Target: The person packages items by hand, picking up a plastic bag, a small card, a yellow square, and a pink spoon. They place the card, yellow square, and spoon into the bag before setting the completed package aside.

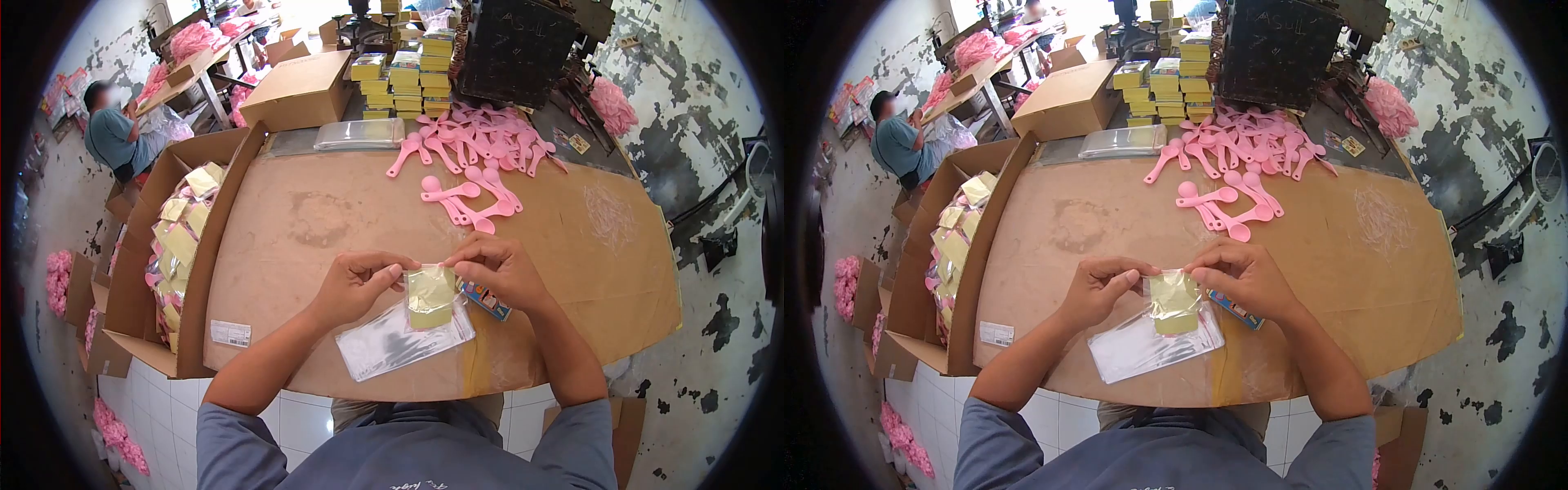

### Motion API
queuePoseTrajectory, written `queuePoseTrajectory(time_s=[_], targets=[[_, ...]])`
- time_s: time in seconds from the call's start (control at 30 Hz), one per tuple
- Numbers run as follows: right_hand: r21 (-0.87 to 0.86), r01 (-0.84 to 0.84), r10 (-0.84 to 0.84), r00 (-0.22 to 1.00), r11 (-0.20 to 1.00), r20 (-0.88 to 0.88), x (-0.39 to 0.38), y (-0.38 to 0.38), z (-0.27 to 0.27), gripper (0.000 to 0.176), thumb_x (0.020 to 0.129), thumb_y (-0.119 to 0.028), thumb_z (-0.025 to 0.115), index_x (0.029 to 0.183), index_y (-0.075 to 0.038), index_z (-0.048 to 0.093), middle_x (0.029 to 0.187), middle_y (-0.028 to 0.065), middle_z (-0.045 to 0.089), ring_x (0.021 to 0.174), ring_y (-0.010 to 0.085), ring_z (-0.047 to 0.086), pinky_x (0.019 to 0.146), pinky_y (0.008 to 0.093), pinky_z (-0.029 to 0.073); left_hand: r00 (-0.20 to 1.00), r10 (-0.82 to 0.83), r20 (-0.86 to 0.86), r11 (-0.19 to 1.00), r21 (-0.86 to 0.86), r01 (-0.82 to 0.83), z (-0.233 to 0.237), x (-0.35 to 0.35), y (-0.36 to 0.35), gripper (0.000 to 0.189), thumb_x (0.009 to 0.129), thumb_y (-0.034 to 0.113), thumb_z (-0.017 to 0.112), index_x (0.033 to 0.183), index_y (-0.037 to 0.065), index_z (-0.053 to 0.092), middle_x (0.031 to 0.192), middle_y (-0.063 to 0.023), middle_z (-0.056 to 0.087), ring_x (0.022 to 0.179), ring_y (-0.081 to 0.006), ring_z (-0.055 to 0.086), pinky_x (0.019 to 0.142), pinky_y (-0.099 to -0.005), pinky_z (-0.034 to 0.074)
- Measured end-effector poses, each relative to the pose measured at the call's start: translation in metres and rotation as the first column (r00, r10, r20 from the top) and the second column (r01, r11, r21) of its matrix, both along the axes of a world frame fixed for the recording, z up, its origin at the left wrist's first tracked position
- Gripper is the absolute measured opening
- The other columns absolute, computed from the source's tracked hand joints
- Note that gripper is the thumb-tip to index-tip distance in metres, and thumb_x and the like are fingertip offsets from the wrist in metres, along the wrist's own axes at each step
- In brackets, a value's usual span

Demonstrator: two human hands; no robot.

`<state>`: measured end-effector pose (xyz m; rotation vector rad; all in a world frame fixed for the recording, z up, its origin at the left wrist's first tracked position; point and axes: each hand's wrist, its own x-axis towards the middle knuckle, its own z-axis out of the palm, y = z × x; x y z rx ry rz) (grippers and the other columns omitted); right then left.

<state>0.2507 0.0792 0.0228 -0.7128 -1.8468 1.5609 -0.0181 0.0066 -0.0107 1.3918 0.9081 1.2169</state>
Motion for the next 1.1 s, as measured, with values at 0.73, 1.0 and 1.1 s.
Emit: queuePoseTrajectory(time_s=[0.73,1.0,1.1], targets=[[-0.107,-0.039,0.044,0.998,0.994,0.043,-0.004,0.002,-0.016,0.04,0.09,0.003,0.076,0.126,0.004,0.061,0.107,0.006,0.07,0.095,0.0116,0.068,0.084,0.0271,0.056,0.994,0.04,-0.1,0.995,-0.084,-0.048,0.003,0.012,-0.001,0.034,0.096,0.004,0.073,0.127,-0.004,0.062,0.106,-0.0086,0.071,0.09,-0.0111,0.071,0.075,-0.0255,0.058],[0.116,0.176,-0.194,0.966,0.978,0.172,0.027,0.013,0.021,0.023,0.099,-0.01,0.068,0.119,0.002,0.068,0.103,0.0049,0.07,0.093,0.0113,0.067,0.084,0.0285,0.056,0.959,0.276,0.068,0.956,-0.12,-0.267,0.024,-0.022,0.012,0.022,0.098,0.011,0.07,0.117,0.0,0.065,0.102,-0.0062,0.072,0.094,-0.0139,0.071,0.074,-0.0274,0.059],[0.218,0.247,-0.297,0.926,0.944,0.235,0.067,0.018,0.042,0.021,0.102,-0.013,0.065,0.116,0.002,0.07,0.102,0.006,0.071,0.092,0.0121,0.068,0.082,0.0285,0.055,0.676,0.578,0.457,0.754,0.018,-0.657,0.041,-0.061,0.026,0.029,0.103,0.022,0.065,0.125,0.003,0.062,0.118,-0.0073,0.069,0.108,-0.0191,0.07,0.086,-0.0325,0.059]])
